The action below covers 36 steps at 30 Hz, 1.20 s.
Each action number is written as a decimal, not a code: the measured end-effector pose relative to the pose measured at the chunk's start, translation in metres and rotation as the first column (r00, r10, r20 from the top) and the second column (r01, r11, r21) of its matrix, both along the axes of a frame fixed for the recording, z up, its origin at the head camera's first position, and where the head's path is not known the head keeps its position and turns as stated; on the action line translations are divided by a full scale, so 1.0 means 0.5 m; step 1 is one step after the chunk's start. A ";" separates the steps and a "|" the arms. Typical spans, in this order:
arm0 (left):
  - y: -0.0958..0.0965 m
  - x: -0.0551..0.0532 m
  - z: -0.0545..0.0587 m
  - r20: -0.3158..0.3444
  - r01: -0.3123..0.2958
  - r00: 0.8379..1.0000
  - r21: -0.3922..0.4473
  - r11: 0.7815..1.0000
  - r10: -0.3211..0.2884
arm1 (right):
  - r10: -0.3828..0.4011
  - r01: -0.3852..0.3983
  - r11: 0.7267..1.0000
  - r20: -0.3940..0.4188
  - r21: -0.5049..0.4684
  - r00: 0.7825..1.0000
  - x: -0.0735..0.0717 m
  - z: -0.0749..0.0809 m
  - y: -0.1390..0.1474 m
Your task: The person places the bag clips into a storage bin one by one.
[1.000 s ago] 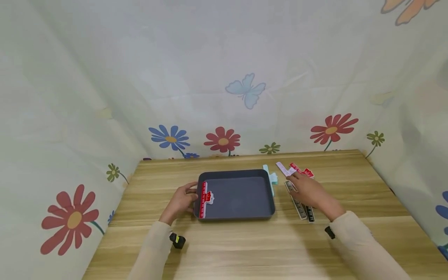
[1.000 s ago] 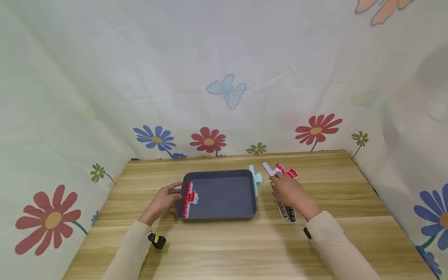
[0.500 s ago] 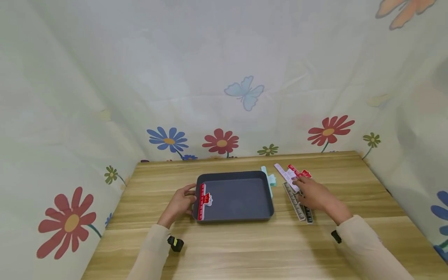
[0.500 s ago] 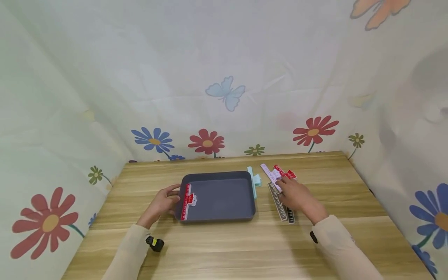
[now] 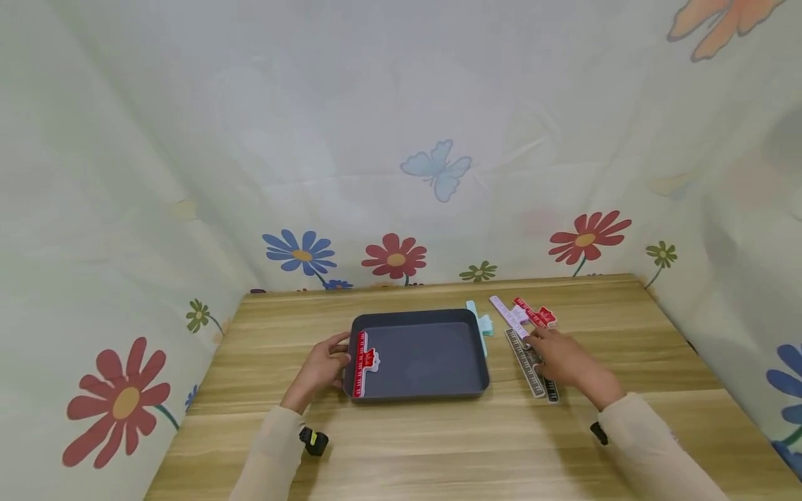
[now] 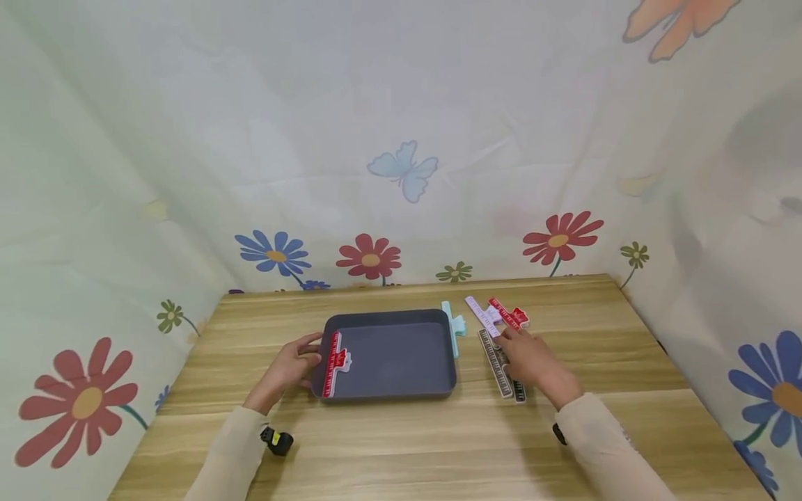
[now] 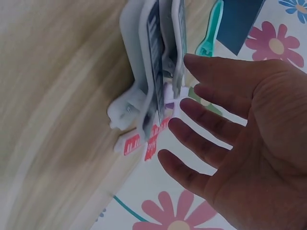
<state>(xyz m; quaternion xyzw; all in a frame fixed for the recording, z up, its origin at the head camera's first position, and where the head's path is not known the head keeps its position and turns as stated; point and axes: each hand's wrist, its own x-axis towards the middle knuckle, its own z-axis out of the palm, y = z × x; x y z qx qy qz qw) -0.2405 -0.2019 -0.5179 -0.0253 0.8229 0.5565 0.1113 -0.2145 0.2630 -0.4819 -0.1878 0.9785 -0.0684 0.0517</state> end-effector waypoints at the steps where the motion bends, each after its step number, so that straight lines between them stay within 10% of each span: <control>1: 0.000 0.000 0.001 0.002 0.002 1.000 -0.002 1.000 -0.002 | -0.002 0.002 1.000 0.001 -0.001 1.000 0.000 -0.004 -0.001; 36: -0.001 -0.003 0.003 0.024 0.009 1.000 -0.013 1.000 -0.009 | 0.000 0.000 0.999 -0.018 0.037 1.000 -0.001 -0.033 -0.011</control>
